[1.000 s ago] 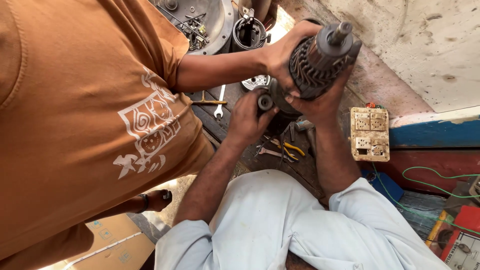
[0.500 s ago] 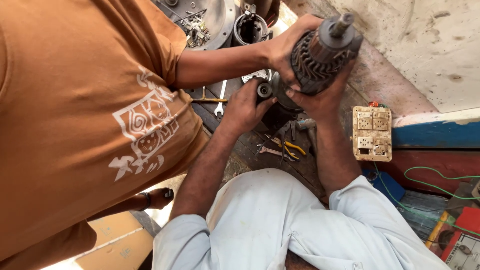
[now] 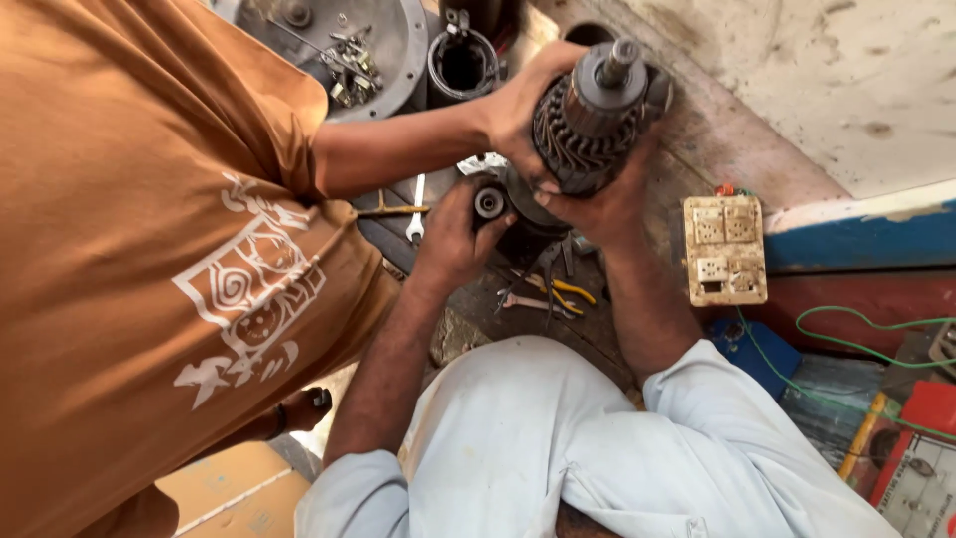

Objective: Disassembling and inspecting an electric motor component at a workshop workbench using various tools.

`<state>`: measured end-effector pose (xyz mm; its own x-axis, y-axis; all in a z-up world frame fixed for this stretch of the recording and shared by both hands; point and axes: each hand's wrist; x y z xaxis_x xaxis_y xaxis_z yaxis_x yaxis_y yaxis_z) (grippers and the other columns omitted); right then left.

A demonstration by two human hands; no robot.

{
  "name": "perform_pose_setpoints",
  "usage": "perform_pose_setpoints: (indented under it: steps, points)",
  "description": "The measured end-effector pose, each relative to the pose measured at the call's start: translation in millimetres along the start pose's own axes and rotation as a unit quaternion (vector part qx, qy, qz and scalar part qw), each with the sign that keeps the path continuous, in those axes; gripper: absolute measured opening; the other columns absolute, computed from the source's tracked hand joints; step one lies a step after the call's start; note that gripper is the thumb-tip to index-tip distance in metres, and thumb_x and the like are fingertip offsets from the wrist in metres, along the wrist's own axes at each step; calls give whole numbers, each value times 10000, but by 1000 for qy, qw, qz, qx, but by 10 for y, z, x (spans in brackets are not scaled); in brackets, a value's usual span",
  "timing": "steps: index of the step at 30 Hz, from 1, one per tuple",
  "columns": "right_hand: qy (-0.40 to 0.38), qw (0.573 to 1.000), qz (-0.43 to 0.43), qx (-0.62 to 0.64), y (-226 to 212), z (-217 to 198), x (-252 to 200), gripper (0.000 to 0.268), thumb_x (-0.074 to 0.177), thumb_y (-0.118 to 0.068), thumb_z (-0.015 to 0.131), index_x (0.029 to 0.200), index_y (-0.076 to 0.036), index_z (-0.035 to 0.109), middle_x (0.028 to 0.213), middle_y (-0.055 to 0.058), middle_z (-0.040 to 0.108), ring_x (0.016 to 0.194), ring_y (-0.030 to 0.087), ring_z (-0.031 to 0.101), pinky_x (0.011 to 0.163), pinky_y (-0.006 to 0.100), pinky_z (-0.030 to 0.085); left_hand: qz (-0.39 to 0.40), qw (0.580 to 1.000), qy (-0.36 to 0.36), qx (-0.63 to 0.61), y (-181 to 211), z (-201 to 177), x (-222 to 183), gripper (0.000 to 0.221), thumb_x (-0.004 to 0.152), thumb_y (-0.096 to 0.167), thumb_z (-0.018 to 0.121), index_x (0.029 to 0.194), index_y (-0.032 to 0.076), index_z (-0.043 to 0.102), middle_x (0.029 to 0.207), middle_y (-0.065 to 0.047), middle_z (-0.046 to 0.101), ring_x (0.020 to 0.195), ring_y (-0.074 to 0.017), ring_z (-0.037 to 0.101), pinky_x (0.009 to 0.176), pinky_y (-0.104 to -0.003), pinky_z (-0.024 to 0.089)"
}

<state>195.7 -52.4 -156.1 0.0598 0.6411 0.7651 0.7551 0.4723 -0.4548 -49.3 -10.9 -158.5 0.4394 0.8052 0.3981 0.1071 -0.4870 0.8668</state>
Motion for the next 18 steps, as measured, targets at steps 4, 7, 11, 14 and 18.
perform_pose_setpoints:
  steps: [4,7,11,14,18]
  points:
    - [-28,993,50,101,-68,38,12,1301,834,-430,950,1689,-68,38,1584,187,368,1429,303,494,1232,436,427,-1,1000,13,28,49,-107,-31,508,938,258,780,1316,1,559,1189,-205,672,1109,-399,675,944,-456,552]
    - [-36,988,83,121,-178,23,110,1271,850,-463,928,1666,-57,43,1556,180,417,1418,294,526,1222,434,466,-4,1000,0,12,-30,-74,-72,521,955,256,758,1350,-2,535,1217,-209,669,1133,-386,683,960,-444,562]
    - [-29,980,110,163,-105,130,46,1218,857,-472,926,1673,-76,113,1487,160,453,1388,278,567,1149,420,529,-46,999,16,-15,-281,-34,-261,530,976,279,739,1370,17,501,1250,-214,664,1145,-355,701,969,-424,580]
    - [-24,976,114,183,-84,147,155,1095,852,-461,919,1604,-98,211,1464,142,494,1308,246,589,1124,398,576,-78,997,5,-14,-182,-118,-226,531,981,301,739,1377,30,510,1214,-202,698,1144,-338,716,958,-413,585]
    - [-20,971,111,213,-150,138,253,1115,885,-477,929,1610,-108,166,1487,141,476,1337,259,579,1154,407,565,-95,995,-9,10,-58,-167,-140,569,955,320,749,1381,26,514,1171,-210,704,1096,-358,710,919,-438,572]
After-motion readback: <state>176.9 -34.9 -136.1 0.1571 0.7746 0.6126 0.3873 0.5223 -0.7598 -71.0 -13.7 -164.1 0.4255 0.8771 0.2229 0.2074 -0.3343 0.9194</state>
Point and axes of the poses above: each hand's wrist, its own x-axis towards the middle knuckle, its own z-axis out of the palm, y = z × x
